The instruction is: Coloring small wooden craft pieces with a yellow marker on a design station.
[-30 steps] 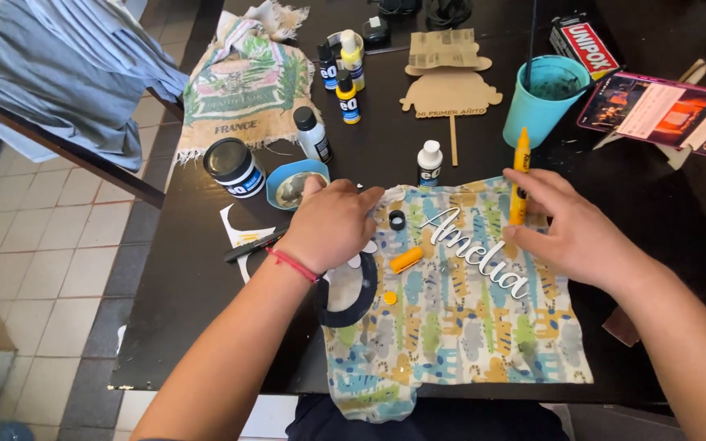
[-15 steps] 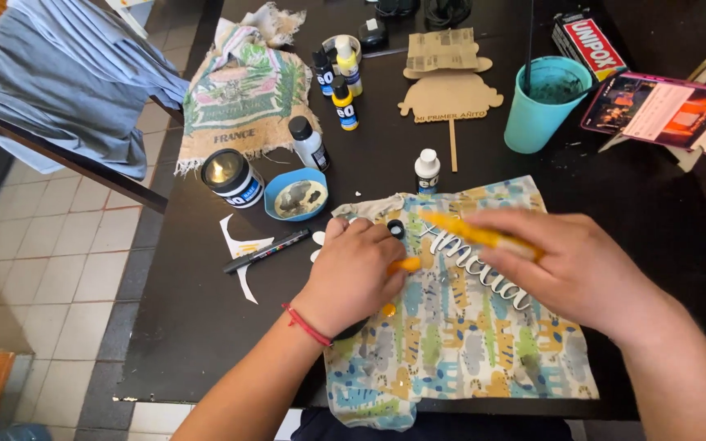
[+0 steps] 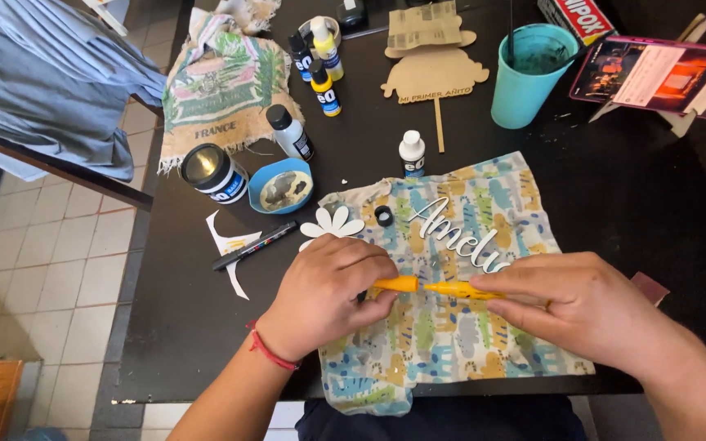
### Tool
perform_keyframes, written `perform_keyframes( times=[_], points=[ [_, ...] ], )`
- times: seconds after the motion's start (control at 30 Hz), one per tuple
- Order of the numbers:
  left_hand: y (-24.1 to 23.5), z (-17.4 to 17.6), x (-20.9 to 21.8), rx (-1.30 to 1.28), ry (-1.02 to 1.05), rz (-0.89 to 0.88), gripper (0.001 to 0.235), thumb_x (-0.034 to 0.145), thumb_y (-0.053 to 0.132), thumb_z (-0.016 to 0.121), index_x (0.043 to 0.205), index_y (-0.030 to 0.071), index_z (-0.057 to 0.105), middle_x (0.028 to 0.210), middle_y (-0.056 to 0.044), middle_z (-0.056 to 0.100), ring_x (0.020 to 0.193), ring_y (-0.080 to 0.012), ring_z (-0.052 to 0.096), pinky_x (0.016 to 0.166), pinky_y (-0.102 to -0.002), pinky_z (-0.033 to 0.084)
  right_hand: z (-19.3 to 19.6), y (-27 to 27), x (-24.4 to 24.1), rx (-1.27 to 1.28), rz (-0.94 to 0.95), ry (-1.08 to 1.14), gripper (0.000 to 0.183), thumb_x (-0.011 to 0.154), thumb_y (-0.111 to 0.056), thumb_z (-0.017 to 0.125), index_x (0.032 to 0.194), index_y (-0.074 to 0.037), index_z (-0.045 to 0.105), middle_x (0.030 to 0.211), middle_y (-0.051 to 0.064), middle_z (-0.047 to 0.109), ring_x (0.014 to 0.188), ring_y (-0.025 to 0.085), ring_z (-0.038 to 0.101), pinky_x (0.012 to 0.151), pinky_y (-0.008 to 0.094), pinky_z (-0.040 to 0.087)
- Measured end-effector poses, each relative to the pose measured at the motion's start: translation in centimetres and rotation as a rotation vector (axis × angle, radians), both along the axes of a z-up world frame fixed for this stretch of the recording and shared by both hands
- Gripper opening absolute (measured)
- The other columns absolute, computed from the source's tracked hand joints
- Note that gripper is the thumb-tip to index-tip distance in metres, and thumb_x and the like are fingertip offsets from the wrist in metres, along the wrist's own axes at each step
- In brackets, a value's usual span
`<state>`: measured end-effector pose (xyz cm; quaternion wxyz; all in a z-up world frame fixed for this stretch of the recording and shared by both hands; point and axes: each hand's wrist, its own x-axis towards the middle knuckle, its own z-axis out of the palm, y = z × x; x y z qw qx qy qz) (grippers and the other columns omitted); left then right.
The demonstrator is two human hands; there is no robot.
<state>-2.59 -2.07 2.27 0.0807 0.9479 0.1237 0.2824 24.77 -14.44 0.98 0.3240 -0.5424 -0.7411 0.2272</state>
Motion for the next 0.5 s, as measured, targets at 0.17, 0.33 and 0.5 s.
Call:
perform_keyframes(
  times=[0.17,0.33,0.5],
  points=[
    [-1.9,0.0,-0.1,-0.036,-0.002,-0.070,0.018,0.089,0.025,0.075,0.097,0.011,0.069,0.095,-0.005,0.071,0.084,-0.0207,0.068,0.071,-0.033,0.053,-1.2,-0.9,-1.2,0.072,0.080,-0.035,0.034,0.079,-0.023,0.076,0.113,-0.023,0.074,0.082,-0.004,0.081,0.054,0.003,0.073,0.046,0.014,0.066],
    [-6.4,-0.1,-1.1,-0.163,-0.031,-0.156,0.012,0.100,0.022,0.056,0.095,0.013,0.061,0.080,0.000,0.065,0.067,-0.0185,0.063,0.065,-0.035,0.052,-4.1,-5.7,-3.3,0.172,0.104,-0.008,0.046,0.077,-0.028,0.082,0.121,-0.028,0.069,0.094,-0.006,0.082,0.072,0.008,0.078,0.065,0.027,0.064],
    [-11.8,0.0,-2.2,-0.550,0.189,-0.126,0.027,0.102,0.031,0.057,0.113,0.007,0.064,0.072,-0.008,0.059,0.066,-0.0274,0.062,0.059,-0.040,0.049,-12.1,-9.3,-8.3,-0.698,-0.044,0.314,0.036,0.077,-0.047,0.075,0.107,-0.033,0.088,0.108,-0.017,0.093,0.100,-0.005,0.085,0.088,0.016,0.058]
  ],
)
